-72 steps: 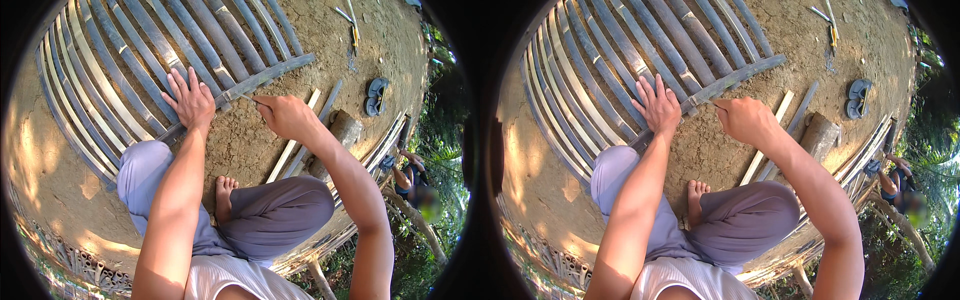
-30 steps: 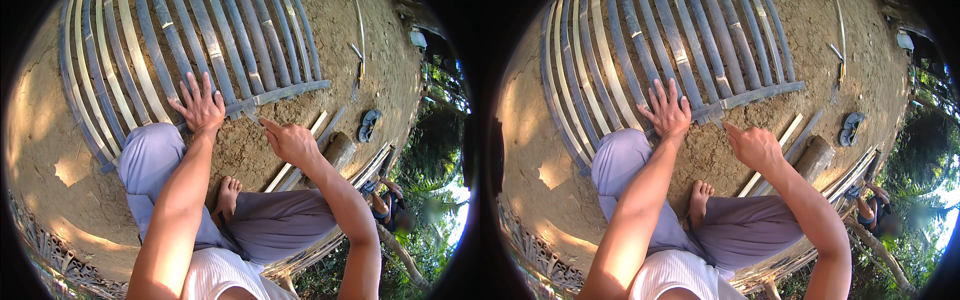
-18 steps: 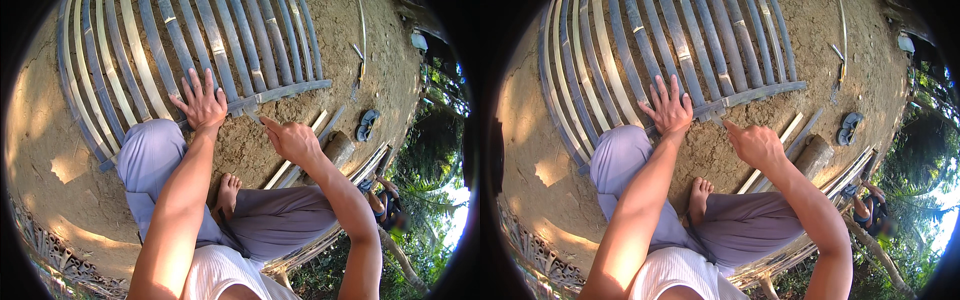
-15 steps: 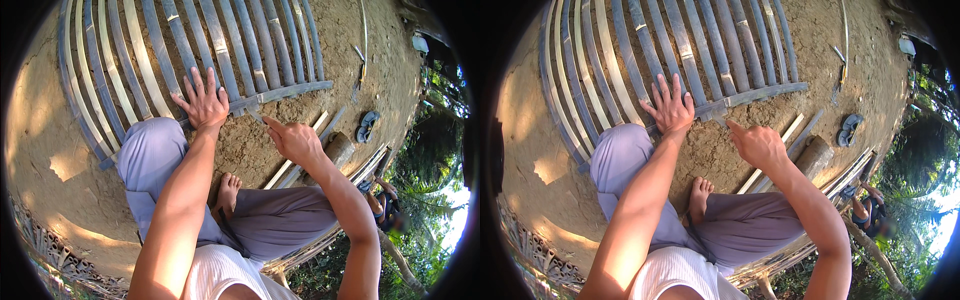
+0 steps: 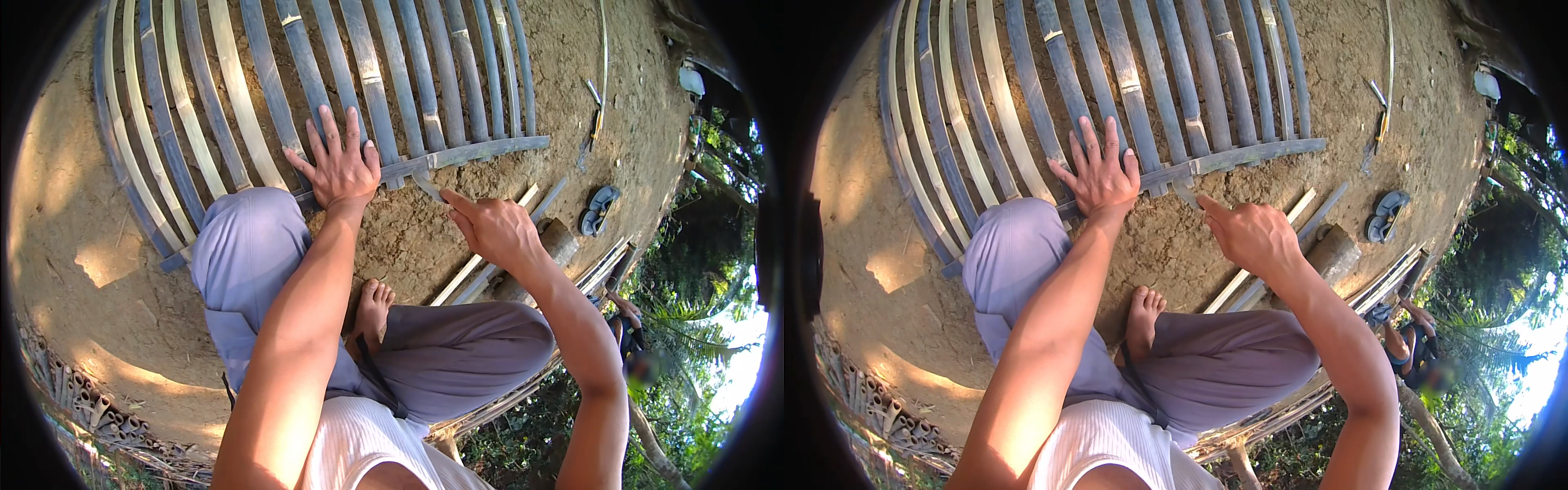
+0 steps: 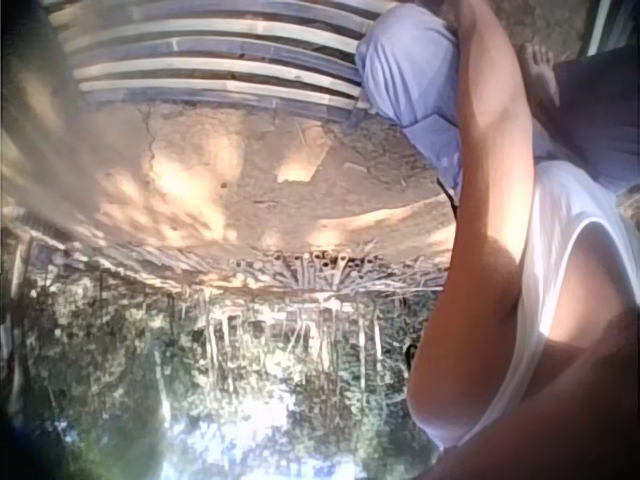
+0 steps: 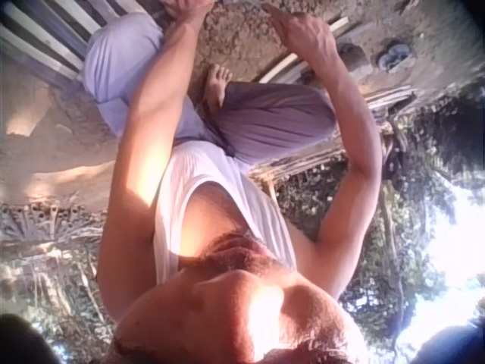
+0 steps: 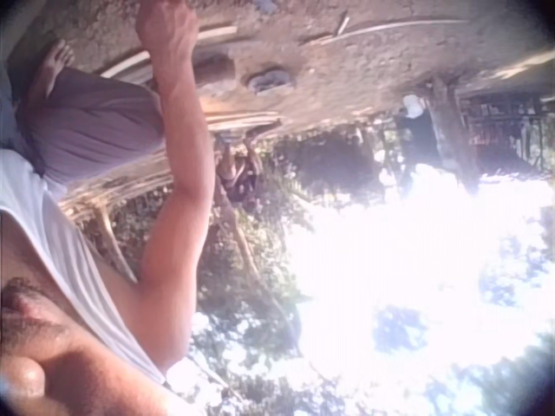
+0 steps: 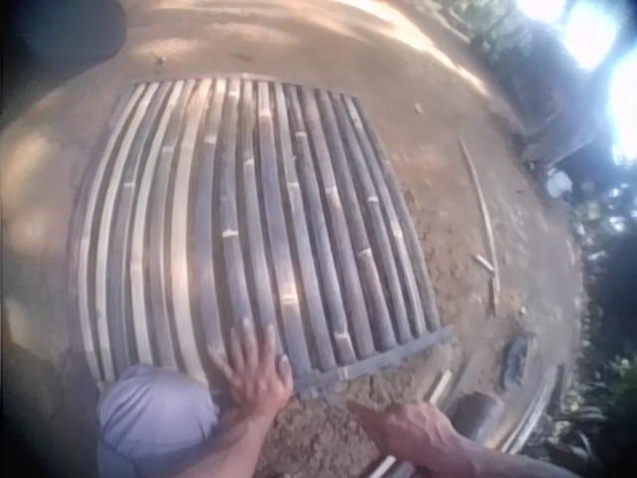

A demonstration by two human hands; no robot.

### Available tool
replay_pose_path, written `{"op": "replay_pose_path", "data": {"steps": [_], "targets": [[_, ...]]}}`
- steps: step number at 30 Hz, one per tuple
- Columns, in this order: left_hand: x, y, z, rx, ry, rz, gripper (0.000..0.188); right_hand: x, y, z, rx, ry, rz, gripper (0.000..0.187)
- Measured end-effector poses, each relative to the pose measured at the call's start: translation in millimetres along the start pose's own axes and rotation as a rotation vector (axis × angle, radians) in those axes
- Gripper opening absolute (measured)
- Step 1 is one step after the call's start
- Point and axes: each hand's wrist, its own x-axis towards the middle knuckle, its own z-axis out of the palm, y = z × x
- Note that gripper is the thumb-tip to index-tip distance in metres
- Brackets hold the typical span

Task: The person assembles a bamboo panel by inserting bamboo strips into a frame, marking them with a knife, and securing them using a small axe and hand saw.

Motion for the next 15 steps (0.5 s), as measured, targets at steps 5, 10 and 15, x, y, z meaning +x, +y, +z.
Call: {"op": "replay_pose_path", "data": {"steps": [5,10,15], "targets": [[1.3,-0.4,0.4,-0.004,-0.002,0.002,0.071,2.0,0.4,-1.4,-0.021,-0.003,-0.016,0.038],[4.0,-1.2,1.5,0.002,0.000,0.005,0.071,6.7,-2.0,-3.3,-0.191,-0.063,-0.054,0.038],[2.9,0.9,-3.1,0.047,-0.063,-0.001,0.071,8.2,7.0,4.5,0.323,-0.128,0.198,0.037]]}}
